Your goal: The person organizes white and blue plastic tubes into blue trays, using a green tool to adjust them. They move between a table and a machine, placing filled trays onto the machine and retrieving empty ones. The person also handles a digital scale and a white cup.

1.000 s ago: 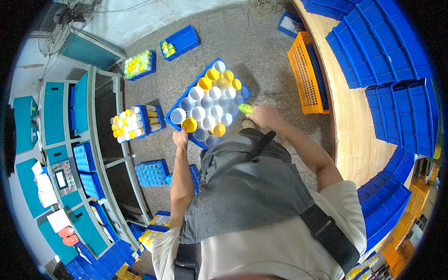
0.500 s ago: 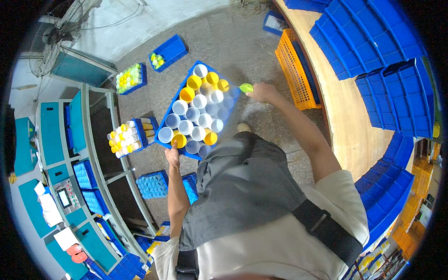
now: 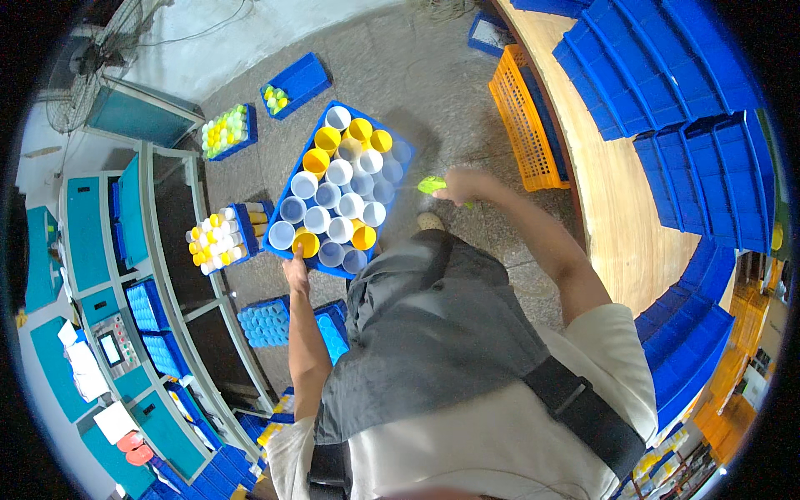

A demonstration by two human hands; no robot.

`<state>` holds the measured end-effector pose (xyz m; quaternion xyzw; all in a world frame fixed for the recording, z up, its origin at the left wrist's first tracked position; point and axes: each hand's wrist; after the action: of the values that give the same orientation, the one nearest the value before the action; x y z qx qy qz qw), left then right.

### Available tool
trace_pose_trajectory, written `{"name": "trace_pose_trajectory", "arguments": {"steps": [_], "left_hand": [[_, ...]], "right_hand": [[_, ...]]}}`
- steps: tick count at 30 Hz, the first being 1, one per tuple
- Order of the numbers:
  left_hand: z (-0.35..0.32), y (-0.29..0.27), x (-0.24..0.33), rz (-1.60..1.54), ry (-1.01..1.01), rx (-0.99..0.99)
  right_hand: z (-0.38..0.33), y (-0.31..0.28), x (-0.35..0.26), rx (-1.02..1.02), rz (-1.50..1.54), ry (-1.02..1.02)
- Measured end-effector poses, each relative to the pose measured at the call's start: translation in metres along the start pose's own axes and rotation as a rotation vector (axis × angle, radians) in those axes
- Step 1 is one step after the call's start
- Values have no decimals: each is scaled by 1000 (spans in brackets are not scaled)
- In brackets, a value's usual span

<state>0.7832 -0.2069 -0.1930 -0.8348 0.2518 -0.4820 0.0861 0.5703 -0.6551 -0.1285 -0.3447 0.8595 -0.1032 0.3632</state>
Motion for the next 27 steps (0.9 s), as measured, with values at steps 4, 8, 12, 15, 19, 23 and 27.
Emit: {"name": "trace_pose_trajectory", "arguments": {"steps": [4, 8, 12, 15, 19, 23, 27], "left_hand": [[20, 2, -3, 124, -56, 70], [34, 15, 13, 276, -203, 141], [31, 32, 43, 447, -213, 215], [23, 39, 61, 460, -232, 217], [13, 45, 67, 459, -180, 211], [14, 50, 66, 452, -104, 219], [24, 54, 73, 542, -170, 169]], "right_hand": [[-9, 12, -26, -57, 18, -39], [-18, 22, -51, -60, -37, -93], [-32, 29, -73, 17, -199, -109], [-36, 29, -89, 140, -227, -60], [-29, 19, -110, 154, -172, -46], [-32, 14, -113, 151, -217, -73], [-51, 16, -100, 19, -331, -9]]}}
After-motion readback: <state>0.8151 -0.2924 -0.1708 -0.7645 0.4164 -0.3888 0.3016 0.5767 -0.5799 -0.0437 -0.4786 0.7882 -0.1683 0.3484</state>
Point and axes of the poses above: each hand's wrist, its own z-axis towards the middle knuckle, its own y-axis out of the palm, x = y × z, and after that the axes turned 8 degrees about -x, right-handed
